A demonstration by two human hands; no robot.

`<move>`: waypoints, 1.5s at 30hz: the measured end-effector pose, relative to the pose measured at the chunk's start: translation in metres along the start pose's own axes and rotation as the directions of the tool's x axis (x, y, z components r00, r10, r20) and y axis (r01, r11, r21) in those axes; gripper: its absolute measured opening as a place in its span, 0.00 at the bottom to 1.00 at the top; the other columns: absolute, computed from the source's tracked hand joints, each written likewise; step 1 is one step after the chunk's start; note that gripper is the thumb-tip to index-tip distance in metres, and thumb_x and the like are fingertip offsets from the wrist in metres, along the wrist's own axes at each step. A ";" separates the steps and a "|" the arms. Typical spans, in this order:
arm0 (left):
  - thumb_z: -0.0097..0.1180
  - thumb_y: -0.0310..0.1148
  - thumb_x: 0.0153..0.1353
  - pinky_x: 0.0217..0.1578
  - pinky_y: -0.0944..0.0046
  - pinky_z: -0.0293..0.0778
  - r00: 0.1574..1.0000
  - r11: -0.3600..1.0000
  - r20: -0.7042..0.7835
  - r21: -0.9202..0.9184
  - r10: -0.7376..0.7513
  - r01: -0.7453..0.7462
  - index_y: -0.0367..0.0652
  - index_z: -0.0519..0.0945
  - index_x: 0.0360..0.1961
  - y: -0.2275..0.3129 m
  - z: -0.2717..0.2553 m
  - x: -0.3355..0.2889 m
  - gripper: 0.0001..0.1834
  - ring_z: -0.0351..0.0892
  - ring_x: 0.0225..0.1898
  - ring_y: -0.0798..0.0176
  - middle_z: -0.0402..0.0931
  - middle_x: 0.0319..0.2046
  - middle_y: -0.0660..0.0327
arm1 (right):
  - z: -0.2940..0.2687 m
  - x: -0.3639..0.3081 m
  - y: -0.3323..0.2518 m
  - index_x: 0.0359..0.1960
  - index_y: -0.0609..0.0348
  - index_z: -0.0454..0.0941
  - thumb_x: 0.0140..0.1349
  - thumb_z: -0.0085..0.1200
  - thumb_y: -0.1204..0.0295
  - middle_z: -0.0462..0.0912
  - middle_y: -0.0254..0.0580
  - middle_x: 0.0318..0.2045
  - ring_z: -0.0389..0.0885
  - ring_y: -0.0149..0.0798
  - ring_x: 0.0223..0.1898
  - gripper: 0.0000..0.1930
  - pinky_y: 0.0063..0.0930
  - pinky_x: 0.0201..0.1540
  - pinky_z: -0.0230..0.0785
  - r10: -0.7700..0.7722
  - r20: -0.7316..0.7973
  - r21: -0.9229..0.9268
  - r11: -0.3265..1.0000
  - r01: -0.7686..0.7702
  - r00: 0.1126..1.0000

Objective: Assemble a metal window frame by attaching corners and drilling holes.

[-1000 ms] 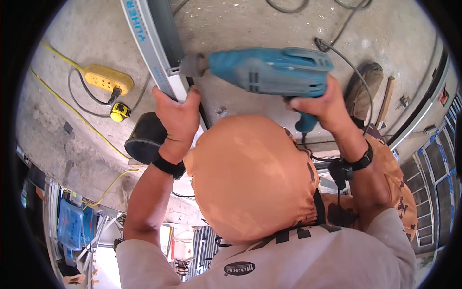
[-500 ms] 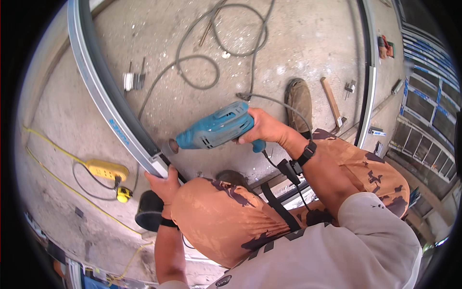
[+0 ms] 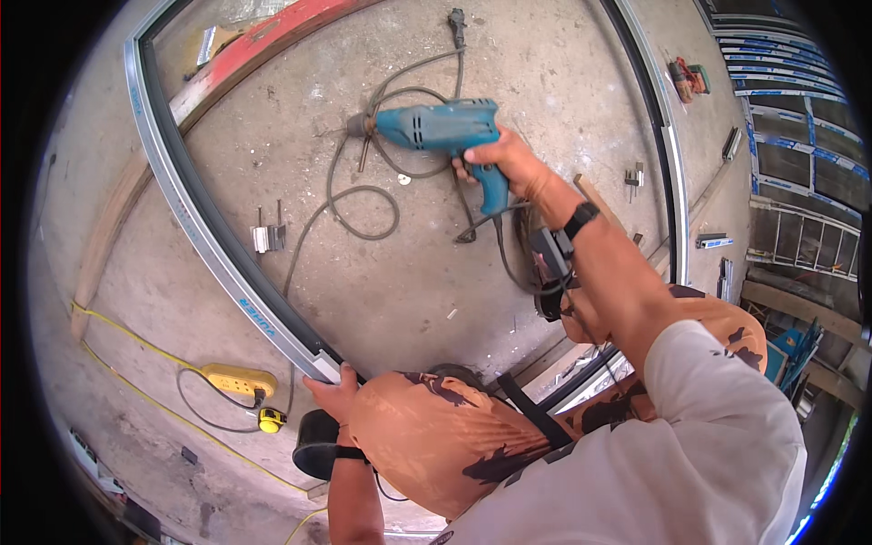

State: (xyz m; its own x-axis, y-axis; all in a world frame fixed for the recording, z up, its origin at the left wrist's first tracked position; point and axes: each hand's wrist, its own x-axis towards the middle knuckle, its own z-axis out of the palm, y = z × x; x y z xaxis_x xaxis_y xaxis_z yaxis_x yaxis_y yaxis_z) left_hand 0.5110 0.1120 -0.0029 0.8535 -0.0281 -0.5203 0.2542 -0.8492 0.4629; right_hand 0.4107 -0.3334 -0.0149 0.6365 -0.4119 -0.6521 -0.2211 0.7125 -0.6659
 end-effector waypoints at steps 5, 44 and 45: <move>0.66 0.34 0.47 0.45 0.51 0.74 1.000 1.000 -0.019 0.027 0.012 -0.011 0.26 0.61 0.57 -0.005 0.001 0.002 0.40 0.80 0.42 0.40 0.76 0.42 0.38 | 0.013 0.030 -0.038 0.52 0.63 0.66 0.52 0.58 0.82 0.81 0.49 0.32 0.82 0.40 0.30 0.24 0.30 0.28 0.77 -0.009 -0.002 -0.136 0.991 0.009 1.000; 0.65 0.40 0.46 0.36 0.45 0.75 0.995 0.992 -0.058 0.106 0.075 -0.068 0.34 0.67 0.42 0.012 -0.007 -0.006 0.28 0.79 0.34 0.34 0.78 0.30 0.38 | -0.025 -0.004 -0.001 0.62 0.65 0.64 0.50 0.59 0.69 0.76 0.64 0.51 0.75 0.58 0.54 0.35 0.45 0.57 0.68 -0.224 -0.161 -0.962 -0.182 -0.204 0.961; 0.65 0.40 0.46 0.36 0.45 0.75 0.995 0.992 -0.060 0.105 0.076 -0.070 0.34 0.67 0.42 0.010 -0.008 -0.008 0.28 0.79 0.34 0.34 0.78 0.30 0.38 | -0.019 -0.006 -0.026 0.61 0.65 0.64 0.50 0.59 0.68 0.77 0.64 0.50 0.76 0.59 0.53 0.35 0.45 0.55 0.69 -0.212 -0.122 -0.955 -0.242 -0.174 0.970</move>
State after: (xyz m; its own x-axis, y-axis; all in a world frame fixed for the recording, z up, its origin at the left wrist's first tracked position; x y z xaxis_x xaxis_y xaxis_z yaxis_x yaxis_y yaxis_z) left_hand 0.5107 0.1080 0.0117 0.8963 -0.0608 -0.4392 0.1451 -0.8958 0.4201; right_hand 0.3988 -0.3603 -0.0008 0.5735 -0.6201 -0.5354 -0.7624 -0.6431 -0.0717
